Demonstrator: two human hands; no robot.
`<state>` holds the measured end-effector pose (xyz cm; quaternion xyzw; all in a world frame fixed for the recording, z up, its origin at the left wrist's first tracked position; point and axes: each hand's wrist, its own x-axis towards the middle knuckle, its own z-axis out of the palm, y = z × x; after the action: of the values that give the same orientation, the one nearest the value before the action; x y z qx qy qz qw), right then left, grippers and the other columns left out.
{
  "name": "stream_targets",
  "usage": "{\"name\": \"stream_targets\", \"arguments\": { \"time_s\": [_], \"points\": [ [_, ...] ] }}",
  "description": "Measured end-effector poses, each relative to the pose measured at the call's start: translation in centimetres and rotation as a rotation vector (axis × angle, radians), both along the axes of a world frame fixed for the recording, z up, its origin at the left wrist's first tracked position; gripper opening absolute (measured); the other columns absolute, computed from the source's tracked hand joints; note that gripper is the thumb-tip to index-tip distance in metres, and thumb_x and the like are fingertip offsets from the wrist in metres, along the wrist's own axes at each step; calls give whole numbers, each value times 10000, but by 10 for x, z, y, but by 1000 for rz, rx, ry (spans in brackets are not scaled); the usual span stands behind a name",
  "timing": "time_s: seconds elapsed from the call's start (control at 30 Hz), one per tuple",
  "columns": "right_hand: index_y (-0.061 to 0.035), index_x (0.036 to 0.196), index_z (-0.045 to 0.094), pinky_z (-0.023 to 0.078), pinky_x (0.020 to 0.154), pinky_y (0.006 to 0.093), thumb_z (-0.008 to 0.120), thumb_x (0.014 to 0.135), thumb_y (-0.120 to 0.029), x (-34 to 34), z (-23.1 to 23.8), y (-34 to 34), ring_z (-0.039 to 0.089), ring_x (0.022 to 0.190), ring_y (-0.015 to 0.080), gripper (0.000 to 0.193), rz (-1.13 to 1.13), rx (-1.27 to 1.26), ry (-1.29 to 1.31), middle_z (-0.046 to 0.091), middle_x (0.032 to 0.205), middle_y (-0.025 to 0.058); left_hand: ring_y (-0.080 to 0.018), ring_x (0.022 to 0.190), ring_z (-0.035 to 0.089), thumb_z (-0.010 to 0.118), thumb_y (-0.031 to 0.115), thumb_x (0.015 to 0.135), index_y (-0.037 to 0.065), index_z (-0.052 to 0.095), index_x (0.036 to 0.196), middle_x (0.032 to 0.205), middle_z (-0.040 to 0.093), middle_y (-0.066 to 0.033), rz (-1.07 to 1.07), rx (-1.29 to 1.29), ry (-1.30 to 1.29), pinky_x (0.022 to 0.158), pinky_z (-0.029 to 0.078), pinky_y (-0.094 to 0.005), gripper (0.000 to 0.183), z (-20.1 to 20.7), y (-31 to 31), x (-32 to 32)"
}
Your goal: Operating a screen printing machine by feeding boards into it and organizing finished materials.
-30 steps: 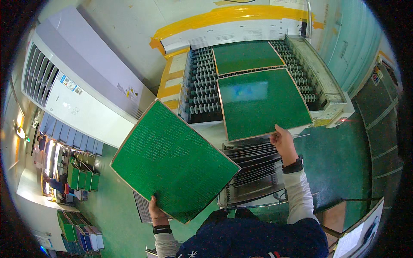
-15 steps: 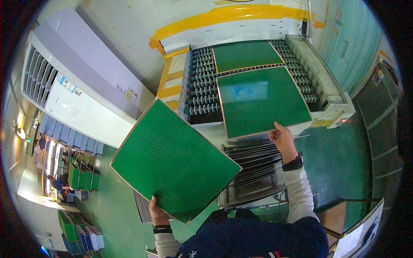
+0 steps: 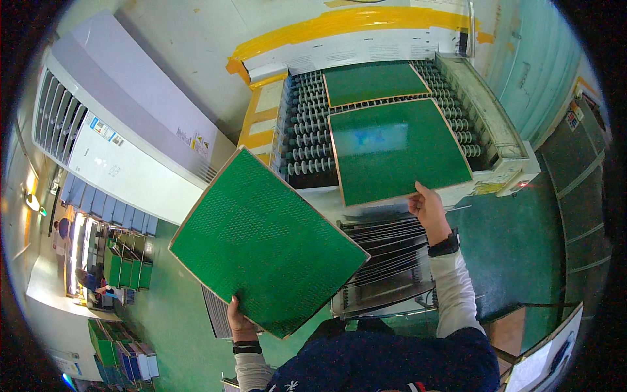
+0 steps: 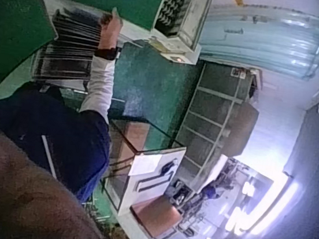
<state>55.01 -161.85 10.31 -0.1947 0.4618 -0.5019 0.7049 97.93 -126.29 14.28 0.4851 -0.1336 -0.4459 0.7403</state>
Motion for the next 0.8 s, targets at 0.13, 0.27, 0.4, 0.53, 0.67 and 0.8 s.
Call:
{"name": "stream_targets", "arguments": {
  "time_s": [0.13, 0.27, 0.4, 0.53, 0.67, 0.8],
  "points": [
    [-44, 820, 559, 481, 509, 316, 615, 904, -293, 0, 1, -2, 590, 574, 193, 269, 14, -8, -13, 624, 708, 111, -331, 1107, 566, 698, 365, 808, 25, 481, 1304, 1246, 570, -136, 21, 18, -1, 927, 485, -488, 639, 0, 0, -2],
    [-85, 898, 566, 484, 565, 311, 641, 890, -325, -2, 0, -2, 582, 622, 171, 251, 46, 6, -29, 640, 756, 84, -330, 1114, 562, 699, 368, 810, 22, 487, 1299, 1251, 567, -137, -9, -9, -7, 925, 486, -484, 636, 4, -2, -7],
    [-46, 854, 577, 485, 504, 305, 602, 913, -339, 3, 5, -1, 592, 573, 187, 300, 23, -3, -29, 647, 740, 113, -330, 1105, 567, 707, 369, 806, 16, 496, 1292, 1247, 570, -136, 9, -3, -9, 923, 489, -475, 636, 1, 1, -8],
    [-46, 887, 584, 489, 504, 302, 604, 910, -358, 0, 0, 4, 596, 577, 181, 314, 65, -4, -34, 653, 755, 110, -319, 1089, 577, 710, 361, 808, 8, 513, 1275, 1234, 580, -134, -20, -11, 17, 915, 494, -460, 617, 0, 0, -10],
    [-51, 891, 600, 490, 526, 301, 590, 914, -385, 0, -4, 12, 600, 589, 180, 335, 100, -18, -64, 658, 764, 96, -300, 1044, 595, 632, 390, 863, 37, 552, 1236, 1180, 614, -105, -80, -24, -32, 876, 500, -450, 520, -14, 4, -3],
    [-59, 872, 617, 488, 555, 296, 578, 917, -412, -1, -2, 23, 602, 603, 183, 357, 137, -23, 1, 659, 767, 85, -298, 1027, 604, 638, 395, 858, 39, 557, 1229, 1167, 620, -108, -57, 22, -6, 868, 505, -450, 520, -18, 3, -9]
  ]
}}
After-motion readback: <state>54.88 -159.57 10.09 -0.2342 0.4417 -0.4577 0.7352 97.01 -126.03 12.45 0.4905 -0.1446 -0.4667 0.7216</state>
